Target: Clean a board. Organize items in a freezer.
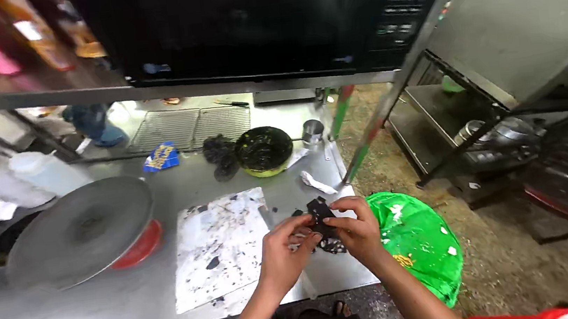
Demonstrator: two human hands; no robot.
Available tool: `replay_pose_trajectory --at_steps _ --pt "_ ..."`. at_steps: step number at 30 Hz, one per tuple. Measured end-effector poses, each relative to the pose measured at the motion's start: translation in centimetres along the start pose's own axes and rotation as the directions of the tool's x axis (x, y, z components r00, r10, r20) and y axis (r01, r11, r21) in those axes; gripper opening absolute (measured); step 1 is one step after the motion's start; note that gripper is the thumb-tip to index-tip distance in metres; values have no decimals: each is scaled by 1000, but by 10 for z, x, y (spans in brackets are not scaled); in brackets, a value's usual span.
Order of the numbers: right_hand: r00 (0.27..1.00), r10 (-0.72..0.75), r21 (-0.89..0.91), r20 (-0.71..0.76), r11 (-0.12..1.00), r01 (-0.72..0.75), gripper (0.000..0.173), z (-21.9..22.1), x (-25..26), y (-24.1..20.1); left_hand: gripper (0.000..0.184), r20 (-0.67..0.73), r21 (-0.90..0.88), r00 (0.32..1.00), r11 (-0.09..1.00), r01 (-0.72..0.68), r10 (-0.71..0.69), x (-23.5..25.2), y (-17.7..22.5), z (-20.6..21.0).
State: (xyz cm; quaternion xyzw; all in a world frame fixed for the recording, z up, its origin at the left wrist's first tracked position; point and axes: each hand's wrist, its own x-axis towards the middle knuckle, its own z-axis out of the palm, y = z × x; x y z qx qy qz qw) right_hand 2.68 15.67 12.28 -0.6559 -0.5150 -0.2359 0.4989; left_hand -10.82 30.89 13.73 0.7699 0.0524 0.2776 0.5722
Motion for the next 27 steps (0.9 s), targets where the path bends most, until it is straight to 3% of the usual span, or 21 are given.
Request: replay_pose_trajectory --at_steps 3,6,9,12,14,16,18,20,22,24,27 --pt "989 -89 -79 -118 994 80 9 -38 -18 9 24 198 -194 951 941 277 -239 2 28 39" --pt "990 29 -33 -141 999 -34 11 -67 -37 12 19 253 -302 877 828 472 -408 6 43 70" --pt "976 152 34 -153 988 -148 11 -85 -58 16 22 277 -354 850 775 524 -448 5 51 93" --pt "969 126 -7 -212 991 -131 11 -95 -77 18 34 362 -275 769 727 629 -527 2 57 114" --pt "972 96 -47 -213 993 -108 12 -101 -84 20 30 398 -252 717 683 686 -573 -2 58 128" --pt "972 137 -32 -193 989 -146 13 -108 -91 22 21 392 -251 707 671 697 -588 -4 57 140" --pt "957 269 83 -104 962 -261 22 -120 -97 23 18 334 -225 737 710 667 -587 -5 51 150" --pt "874 481 295 64 828 -477 36 -136 -101 22 18 262 -116 789 793 598 -556 -4 39 157" --pt "731 628 420 265 607 -674 44 -150 -98 25 18 250 50 817 850 525 -519 -3 30 164" --pt "620 701 403 353 484 -777 31 -158 -97 29 19 296 138 809 860 490 -508 -3 28 172" --pt "568 724 333 392 464 -821 11 -167 -97 36 19 358 202 780 858 473 -514 0 28 183"
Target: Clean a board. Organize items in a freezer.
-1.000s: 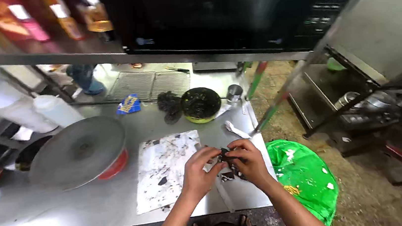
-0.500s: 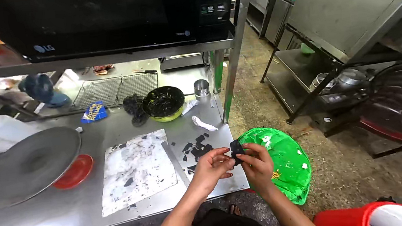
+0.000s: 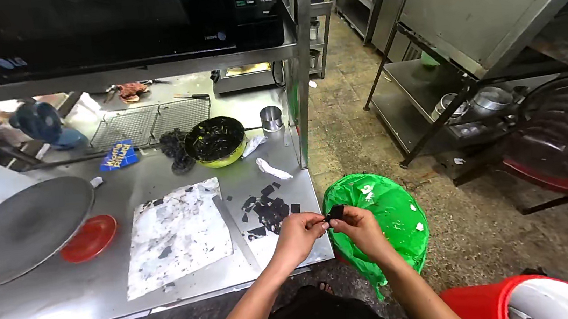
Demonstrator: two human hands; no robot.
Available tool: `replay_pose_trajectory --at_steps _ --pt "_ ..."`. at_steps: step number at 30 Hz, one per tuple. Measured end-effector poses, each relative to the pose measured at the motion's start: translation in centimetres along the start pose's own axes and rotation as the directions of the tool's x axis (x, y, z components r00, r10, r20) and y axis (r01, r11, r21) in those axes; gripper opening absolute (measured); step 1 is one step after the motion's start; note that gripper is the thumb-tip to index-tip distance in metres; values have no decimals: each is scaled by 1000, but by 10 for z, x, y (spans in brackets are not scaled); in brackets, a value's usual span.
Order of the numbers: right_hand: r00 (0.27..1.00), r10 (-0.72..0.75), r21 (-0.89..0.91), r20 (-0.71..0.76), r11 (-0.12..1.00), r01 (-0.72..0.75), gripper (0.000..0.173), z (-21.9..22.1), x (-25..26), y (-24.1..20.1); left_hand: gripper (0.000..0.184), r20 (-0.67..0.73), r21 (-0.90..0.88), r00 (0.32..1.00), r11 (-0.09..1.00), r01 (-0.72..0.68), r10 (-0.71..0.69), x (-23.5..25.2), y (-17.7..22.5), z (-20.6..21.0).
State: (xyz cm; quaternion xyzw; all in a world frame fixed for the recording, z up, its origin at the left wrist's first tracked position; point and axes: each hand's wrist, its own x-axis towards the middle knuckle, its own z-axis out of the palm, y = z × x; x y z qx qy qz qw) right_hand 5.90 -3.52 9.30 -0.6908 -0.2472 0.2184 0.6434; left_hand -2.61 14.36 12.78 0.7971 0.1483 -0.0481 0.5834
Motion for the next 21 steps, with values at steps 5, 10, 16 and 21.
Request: replay_pose_trajectory --at_steps 5,10,16,21 --pt "991 132 123 26 983 -134 6 -19 -5 5 18 144 -80 989 997 19 -8 14 -1 11" --pt "976 201 214 -80 960 -180 11 -42 -18 7 24 89 -309 994 947 85 -60 33 2 39" --pt "903 199 63 -380 980 -190 33 -66 -41 35 34 273 20 959 996 -92 83 92 -27 108" --pt "892 208 26 -402 976 -216 36 -53 -45 53 48 315 97 944 986 -138 101 86 -60 101"
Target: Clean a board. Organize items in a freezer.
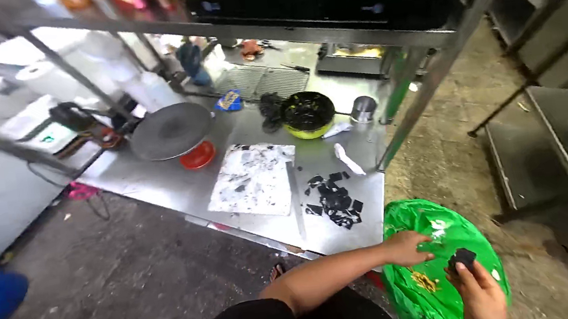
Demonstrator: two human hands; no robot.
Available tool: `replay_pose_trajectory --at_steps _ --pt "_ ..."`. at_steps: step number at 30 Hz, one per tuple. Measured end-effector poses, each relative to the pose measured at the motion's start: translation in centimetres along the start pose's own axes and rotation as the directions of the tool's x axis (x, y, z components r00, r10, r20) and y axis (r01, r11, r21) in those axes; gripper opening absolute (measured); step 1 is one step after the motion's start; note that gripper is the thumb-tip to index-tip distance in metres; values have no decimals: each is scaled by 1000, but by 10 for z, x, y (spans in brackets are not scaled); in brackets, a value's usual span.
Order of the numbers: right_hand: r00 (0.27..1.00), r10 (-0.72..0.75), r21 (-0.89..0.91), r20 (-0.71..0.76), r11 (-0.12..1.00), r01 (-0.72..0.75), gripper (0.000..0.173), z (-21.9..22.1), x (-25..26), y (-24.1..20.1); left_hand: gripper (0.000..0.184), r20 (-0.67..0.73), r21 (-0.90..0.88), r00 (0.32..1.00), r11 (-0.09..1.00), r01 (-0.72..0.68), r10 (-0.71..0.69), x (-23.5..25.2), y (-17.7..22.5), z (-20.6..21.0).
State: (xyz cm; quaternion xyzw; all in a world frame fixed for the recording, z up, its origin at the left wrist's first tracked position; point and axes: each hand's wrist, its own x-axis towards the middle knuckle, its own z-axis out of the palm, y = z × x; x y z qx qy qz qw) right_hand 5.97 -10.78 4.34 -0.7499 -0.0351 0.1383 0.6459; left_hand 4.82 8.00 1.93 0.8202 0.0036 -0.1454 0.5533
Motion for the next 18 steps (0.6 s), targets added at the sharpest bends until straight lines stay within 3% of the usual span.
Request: replay_pose_trajectory --at_steps 3,6,8,12,14,16,18 --pt "982 -20 -245 189 967 67 43 42 12 15 41 -207 -138 975 989 48 -76 -71 -46 -35" --pt "896 -38 -481 442 833 273 45 107 34 33 36 -500 -267 830 956 124 -247 -159 -111 -75" --pt "847 -31 -552 530 746 373 42 154 46 39 36 -657 -323 641 917 236 -396 -222 -147 -109" --pt "854 -145 -694 499 524 494 39 216 54 36 45 -842 -424 110 773 472 -529 -323 -207 -175" --pt "821 -301 -715 485 404 571 35 238 45 29 55 -844 -475 -44 709 521 -534 -351 -234 -205" --pt "799 -226 -708 557 375 599 38 265 24 21 62 -819 -509 -79 657 556 -568 -364 -245 -231" --pt "775 58 -739 629 355 573 55 298 -5 17 71 -785 -522 -48 618 587 -618 -367 -247 -250"
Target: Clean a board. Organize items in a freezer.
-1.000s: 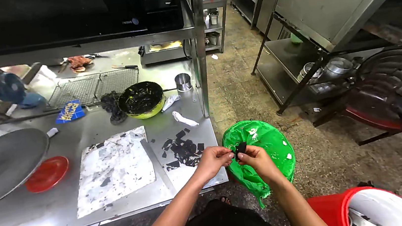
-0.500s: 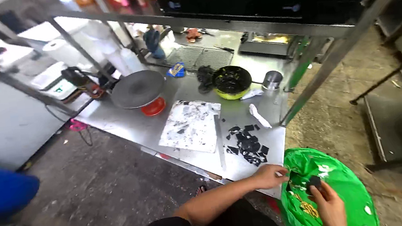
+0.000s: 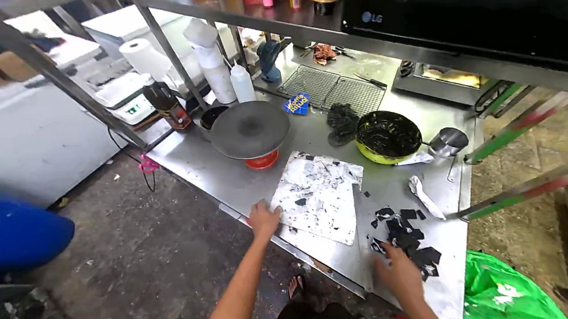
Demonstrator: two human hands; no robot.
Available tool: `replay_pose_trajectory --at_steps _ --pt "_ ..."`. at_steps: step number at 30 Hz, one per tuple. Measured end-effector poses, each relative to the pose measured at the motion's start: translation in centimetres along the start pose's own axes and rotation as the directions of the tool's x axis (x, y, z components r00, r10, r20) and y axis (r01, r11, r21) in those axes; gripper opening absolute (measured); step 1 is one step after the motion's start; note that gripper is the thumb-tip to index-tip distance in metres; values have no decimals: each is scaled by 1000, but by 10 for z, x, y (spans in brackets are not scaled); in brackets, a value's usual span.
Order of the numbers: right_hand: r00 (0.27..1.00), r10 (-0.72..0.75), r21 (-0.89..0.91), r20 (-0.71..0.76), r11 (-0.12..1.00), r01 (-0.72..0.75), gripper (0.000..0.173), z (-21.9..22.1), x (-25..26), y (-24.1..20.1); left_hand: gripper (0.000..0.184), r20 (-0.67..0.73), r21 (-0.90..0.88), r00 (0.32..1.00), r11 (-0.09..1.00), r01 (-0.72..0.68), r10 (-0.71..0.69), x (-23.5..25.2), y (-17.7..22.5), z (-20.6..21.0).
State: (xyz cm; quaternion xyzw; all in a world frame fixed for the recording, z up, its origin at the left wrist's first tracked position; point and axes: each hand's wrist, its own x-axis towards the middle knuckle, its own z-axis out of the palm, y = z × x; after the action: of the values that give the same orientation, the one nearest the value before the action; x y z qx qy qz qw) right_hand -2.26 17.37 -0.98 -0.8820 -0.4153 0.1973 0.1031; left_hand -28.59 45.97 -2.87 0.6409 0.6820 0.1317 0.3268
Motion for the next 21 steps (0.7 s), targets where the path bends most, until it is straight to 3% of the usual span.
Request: replay_pose_trajectory --at_steps 2,5,7,9,12,17,19,21 --pt "995 23 -36 101 999 -20 68 24 1 -30 80 84 3 996 999 33 -34 10 9 -8" --pt "995 97 -18 21 995 -97 65 44 9 -52 89 218 -83 972 990 112 -92 29 12 -14" --pt "987 163 -11 4 987 -163 59 44 14 -59 83 339 -244 937 953 178 -89 36 10 -11" --pt "975 219 -31 24 975 -218 54 41 16 -65 75 437 -258 898 950 176 -47 30 19 -7" --pt "967 255 -73 25 965 -253 47 37 18 -73 79 349 -25 936 999 47 -35 16 36 -13" --pt "950 310 -26 42 951 -309 40 35 27 -78 102 332 -95 943 995 15 18 22 31 -8" --pt "951 307 -20 27 952 -307 41 36 28 -76 92 374 -281 927 956 85 27 31 21 -1" --pt "956 289 -17 46 957 -288 41 35 30 -75 69 449 -457 891 874 162 70 33 19 2"
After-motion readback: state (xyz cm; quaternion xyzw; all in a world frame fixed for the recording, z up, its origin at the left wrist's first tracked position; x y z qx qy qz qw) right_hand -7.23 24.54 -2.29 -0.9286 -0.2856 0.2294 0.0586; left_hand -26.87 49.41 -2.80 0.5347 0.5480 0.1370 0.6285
